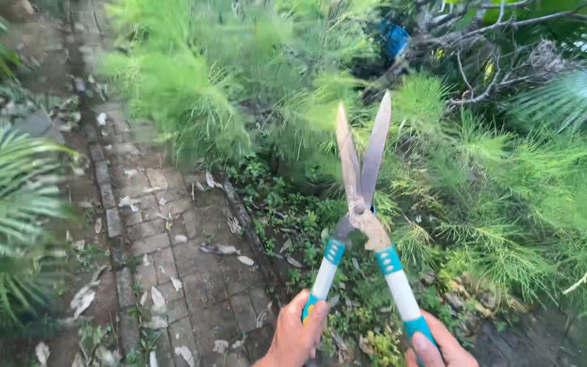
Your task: The person trims the foliage of a green shrub using shears in an outdoor garden setting.
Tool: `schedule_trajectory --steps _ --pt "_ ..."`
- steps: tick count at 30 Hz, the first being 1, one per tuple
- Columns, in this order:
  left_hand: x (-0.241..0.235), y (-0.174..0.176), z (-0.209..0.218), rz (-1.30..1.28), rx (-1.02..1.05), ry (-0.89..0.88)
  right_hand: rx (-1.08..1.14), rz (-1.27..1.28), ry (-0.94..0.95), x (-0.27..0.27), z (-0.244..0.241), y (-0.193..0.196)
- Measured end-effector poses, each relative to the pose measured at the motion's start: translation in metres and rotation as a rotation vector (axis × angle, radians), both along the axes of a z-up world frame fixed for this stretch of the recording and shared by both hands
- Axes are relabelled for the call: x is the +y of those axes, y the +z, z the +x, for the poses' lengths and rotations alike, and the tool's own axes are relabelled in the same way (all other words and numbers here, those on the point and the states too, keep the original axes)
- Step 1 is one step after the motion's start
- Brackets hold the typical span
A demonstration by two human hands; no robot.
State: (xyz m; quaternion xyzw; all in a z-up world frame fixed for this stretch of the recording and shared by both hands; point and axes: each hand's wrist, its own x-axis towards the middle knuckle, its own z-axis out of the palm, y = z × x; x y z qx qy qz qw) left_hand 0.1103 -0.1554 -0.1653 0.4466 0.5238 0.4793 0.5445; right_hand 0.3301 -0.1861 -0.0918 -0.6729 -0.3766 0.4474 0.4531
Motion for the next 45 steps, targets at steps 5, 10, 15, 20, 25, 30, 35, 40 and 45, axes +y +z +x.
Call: schedule_trajectory --steps 5,10,15,20,25,30,35,40,45 --pt "0.009 0.002 0.012 0.011 -0.281 0.015 -0.174 -0.054 0.037 0.007 -0.022 0.051" --pt "0.022 0.030 0.021 0.105 -0.262 0.098 -0.148 -0.086 0.269 0.032 -0.017 0.082" --pt "0.044 0.036 0.051 0.182 -0.291 0.177 -0.230 0.085 0.498 0.053 -0.003 0.103" --pt "0.063 0.040 0.072 0.219 -0.386 0.228 -0.227 0.109 0.586 0.071 0.000 0.121" --pt "0.077 0.046 0.082 0.209 -0.461 0.279 -0.471 0.086 0.624 0.074 -0.011 0.146" --pt "0.083 0.052 0.079 0.221 -0.478 0.280 -0.484 0.128 0.634 0.083 -0.011 0.144" --pt "0.086 0.059 0.073 0.252 -0.477 0.293 -0.493 0.150 0.638 0.084 -0.019 0.147" --pt "0.089 0.058 0.065 0.248 -0.503 0.271 -0.548 0.119 0.614 0.087 -0.026 0.146" --pt "0.088 0.066 0.074 0.210 -0.472 0.332 -0.636 0.095 0.532 0.092 -0.042 0.127"
